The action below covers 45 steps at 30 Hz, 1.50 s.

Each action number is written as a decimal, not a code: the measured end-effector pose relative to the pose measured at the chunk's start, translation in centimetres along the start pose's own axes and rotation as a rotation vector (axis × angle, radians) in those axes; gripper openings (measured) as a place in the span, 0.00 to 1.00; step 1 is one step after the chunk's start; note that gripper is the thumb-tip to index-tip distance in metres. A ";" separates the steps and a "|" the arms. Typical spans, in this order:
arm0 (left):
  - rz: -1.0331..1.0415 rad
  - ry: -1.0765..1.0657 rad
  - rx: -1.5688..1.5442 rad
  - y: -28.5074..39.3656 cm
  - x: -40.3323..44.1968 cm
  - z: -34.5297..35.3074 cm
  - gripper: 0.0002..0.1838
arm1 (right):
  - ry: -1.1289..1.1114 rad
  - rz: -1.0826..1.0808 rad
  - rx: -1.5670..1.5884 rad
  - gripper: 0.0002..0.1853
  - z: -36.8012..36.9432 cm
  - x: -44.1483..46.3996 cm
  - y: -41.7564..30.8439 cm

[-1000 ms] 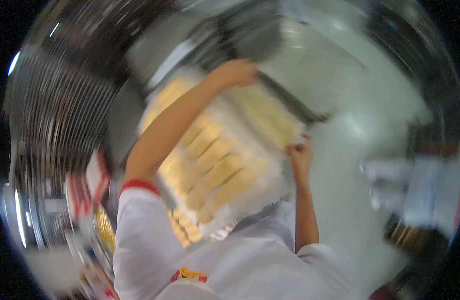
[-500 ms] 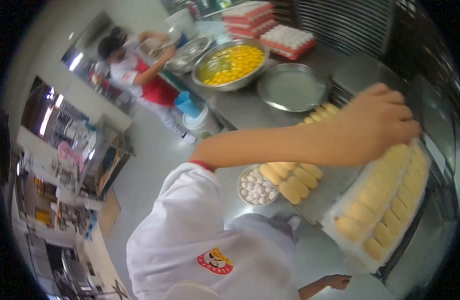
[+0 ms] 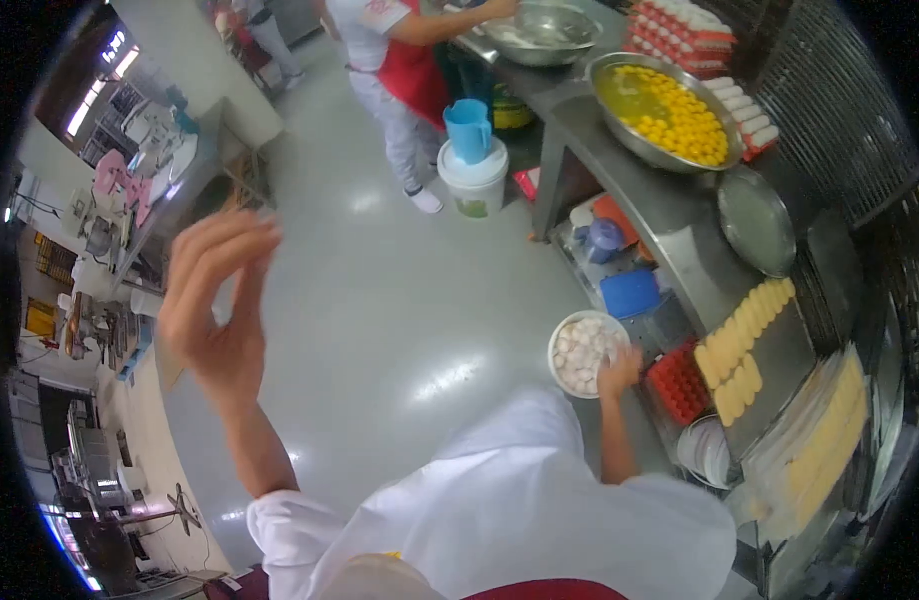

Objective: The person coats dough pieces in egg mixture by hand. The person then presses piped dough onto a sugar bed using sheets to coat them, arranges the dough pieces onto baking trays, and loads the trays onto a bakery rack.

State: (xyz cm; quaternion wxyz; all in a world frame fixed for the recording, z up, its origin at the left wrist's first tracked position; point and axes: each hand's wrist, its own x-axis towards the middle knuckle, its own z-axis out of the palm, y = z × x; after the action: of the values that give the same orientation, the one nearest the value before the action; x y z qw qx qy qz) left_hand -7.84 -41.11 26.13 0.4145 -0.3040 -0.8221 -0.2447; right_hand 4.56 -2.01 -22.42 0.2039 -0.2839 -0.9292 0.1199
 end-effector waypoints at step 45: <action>0.413 0.326 -0.678 -86.2 21.6 3.5 0.05 | 0.783 -1.846 1.390 0.12 -2.0 38.3 -123.4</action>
State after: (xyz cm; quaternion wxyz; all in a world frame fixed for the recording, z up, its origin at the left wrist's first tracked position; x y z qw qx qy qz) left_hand -80.46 -92.31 29.17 0.4560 -0.5388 -0.5405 -0.4578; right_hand -82.55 -79.67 33.04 0.5873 0.6357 -0.3953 0.3078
